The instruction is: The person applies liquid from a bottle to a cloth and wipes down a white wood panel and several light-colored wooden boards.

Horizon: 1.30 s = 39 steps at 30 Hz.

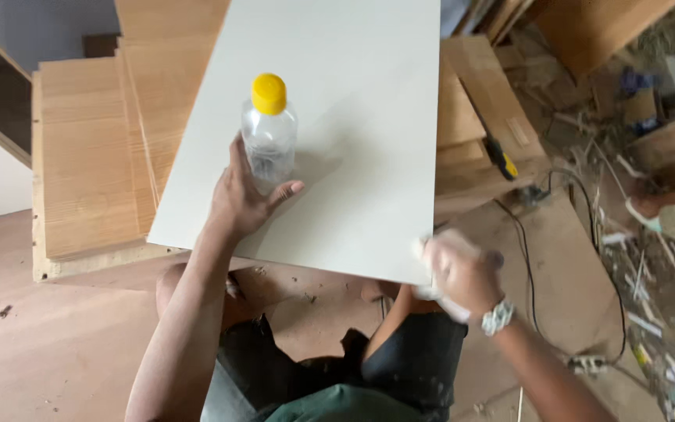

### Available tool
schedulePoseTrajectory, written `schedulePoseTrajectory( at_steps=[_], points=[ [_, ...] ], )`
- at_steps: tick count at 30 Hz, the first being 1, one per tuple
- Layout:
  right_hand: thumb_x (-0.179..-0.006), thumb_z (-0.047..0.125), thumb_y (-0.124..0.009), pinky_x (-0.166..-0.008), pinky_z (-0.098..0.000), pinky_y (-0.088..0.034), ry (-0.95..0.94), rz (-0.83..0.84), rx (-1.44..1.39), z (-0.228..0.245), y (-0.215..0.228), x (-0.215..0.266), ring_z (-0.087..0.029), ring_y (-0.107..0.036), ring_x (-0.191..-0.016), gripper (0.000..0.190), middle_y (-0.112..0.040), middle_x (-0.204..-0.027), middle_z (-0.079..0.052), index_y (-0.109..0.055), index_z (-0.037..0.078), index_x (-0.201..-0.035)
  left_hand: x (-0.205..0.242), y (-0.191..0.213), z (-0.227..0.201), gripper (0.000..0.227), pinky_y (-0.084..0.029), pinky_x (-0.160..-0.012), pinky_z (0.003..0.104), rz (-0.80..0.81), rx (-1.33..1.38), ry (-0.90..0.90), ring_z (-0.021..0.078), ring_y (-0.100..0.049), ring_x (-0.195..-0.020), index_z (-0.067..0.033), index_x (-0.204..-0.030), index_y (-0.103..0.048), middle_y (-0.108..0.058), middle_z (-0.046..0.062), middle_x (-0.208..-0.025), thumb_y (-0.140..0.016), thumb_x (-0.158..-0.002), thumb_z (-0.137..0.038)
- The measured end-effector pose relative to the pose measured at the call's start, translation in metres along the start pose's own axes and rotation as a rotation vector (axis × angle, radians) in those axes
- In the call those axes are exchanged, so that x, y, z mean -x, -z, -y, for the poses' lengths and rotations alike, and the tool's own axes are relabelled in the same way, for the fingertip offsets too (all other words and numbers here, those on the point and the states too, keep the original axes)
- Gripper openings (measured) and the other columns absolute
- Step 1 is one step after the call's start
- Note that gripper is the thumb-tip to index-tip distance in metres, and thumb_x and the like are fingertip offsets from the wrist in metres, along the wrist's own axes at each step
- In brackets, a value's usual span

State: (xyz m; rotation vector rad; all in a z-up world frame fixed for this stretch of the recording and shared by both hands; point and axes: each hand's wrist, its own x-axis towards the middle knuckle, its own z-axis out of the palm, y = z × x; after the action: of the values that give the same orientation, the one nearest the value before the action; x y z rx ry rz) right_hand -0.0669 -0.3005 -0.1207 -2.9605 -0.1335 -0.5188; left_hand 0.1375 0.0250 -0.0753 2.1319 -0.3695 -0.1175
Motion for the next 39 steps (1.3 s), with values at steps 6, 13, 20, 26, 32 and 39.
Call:
schedulePoseTrajectory(
  at_steps=[6,13,20,26,32,39],
  points=[
    [-0.089,0.02,-0.065,-0.061,-0.0335,-0.057,-0.017,-0.05,-0.12,0.005,0.022,-0.004,-0.024,-0.069,-0.065,0.011,-0.07,-0.082,0.007,-0.073,0.027,-0.086,-0.003,0.004,-0.002,0.116,-0.044,-0.108,0.067,-0.006,-0.016,-0.001,0.058,-0.057,-0.123,-0.008,-0.155,-0.018,-0.052,0.035,-0.142,-0.083,-0.077,-0.063],
    [-0.091,0.019,-0.067,-0.056,-0.0443,-0.055,-0.024,-0.101,-0.112,0.022,0.031,-0.014,-0.037,-0.069,-0.066,0.009,-0.069,-0.081,-0.006,-0.075,0.016,-0.089,-0.006,0.009,-0.014,0.114,-0.045,-0.109,0.065,-0.005,-0.031,0.014,0.0543,-0.055,-0.127,-0.0098,-0.157,-0.016,-0.052,0.033,-0.143,-0.08,-0.079,-0.064],
    [-0.088,0.02,-0.07,-0.053,-0.0426,-0.057,0.017,-0.088,-0.017,0.031,0.012,0.003,-0.036,-0.07,-0.065,0.01,-0.069,-0.084,-0.006,-0.075,0.017,-0.096,-0.002,0.005,-0.008,0.119,-0.042,-0.111,0.067,0.026,-0.053,0.071,0.0564,-0.054,-0.128,-0.0097,-0.158,-0.012,-0.051,0.035,-0.143,-0.079,-0.078,-0.068],
    [-0.089,0.019,-0.068,-0.051,-0.045,-0.056,-0.052,-0.108,0.017,0.007,0.008,-0.024,-0.035,-0.065,-0.052,0.006,-0.063,-0.07,-0.005,-0.07,0.021,-0.094,-0.002,0.004,-0.01,0.115,-0.044,-0.109,0.065,0.01,-0.055,0.055,0.0548,-0.055,-0.128,-0.0085,-0.156,-0.016,-0.051,0.035,-0.143,-0.08,-0.079,-0.065],
    [-0.087,0.026,-0.068,-0.052,-0.0468,-0.055,-0.003,-0.074,0.077,0.01,0.015,-0.009,-0.036,-0.067,-0.057,0.015,-0.06,-0.073,-0.001,-0.071,0.033,-0.1,-0.006,0.004,-0.005,0.117,-0.042,-0.111,0.067,0.004,-0.021,0.043,0.0583,-0.055,-0.125,-0.0126,-0.157,-0.014,-0.053,0.035,-0.141,-0.082,-0.077,-0.066],
    [-0.083,0.015,-0.068,-0.051,-0.0439,-0.054,-0.004,-0.106,-0.094,0.018,0.019,-0.009,-0.038,-0.063,-0.057,0.003,-0.062,-0.07,-0.009,-0.071,0.015,-0.084,-0.004,-0.002,0.002,0.118,-0.043,-0.11,0.066,0.001,-0.035,0.036,0.0574,-0.056,-0.123,-0.0112,-0.156,-0.017,-0.055,0.035,-0.138,-0.081,-0.076,-0.068]
  ],
)
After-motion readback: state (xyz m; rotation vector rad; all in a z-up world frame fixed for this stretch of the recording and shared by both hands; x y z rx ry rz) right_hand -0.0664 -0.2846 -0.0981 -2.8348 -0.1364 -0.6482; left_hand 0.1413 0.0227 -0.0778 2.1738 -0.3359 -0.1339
